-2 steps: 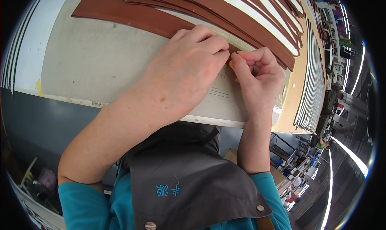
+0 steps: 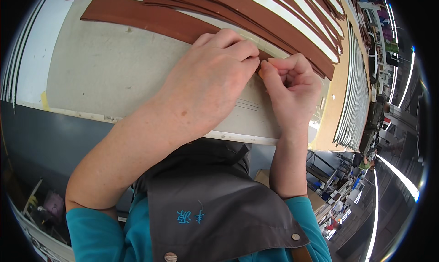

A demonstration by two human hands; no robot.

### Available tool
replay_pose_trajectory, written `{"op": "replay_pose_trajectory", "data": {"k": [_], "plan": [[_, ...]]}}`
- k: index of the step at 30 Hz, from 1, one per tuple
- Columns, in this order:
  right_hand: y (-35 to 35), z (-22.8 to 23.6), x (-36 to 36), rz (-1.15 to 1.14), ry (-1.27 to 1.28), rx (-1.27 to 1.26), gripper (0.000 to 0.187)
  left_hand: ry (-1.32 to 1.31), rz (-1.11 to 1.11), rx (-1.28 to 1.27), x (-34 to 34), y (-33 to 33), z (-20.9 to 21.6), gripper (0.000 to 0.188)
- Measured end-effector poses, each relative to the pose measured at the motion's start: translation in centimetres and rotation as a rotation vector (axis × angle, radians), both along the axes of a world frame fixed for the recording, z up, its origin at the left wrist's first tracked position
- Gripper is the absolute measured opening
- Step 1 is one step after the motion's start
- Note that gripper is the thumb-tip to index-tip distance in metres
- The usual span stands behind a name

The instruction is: The person repeatedly picks up long, curved, brown and white decorative strips from a pile on a workbench. They align the strips and use a small orange tool to press or smooth the edges, then place the finished strips back onto the pile. The process is repetitive and involves handling the strips one by one.

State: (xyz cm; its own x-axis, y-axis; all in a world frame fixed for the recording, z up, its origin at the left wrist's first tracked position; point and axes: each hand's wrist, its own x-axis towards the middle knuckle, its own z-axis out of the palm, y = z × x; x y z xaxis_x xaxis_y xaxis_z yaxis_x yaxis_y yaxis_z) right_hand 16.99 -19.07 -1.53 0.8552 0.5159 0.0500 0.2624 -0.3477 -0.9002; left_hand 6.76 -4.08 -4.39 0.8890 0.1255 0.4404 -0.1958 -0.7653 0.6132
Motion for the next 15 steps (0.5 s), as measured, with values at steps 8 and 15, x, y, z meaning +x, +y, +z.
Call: {"op": "replay_pose_trajectory", "data": {"k": [8, 15], "plan": [[0.3, 2.1, 2.1, -0.064, 0.046, 0.049, 0.011, 0.000, -0.001, 0.005, 0.1, 0.0, 0.1, 0.035], [1.5, 0.9, 2.5, -0.080, 0.040, -0.035, 0.012, 0.012, -0.015, -0.024, -0.1, 0.1, 0.1, 0.036]]}}
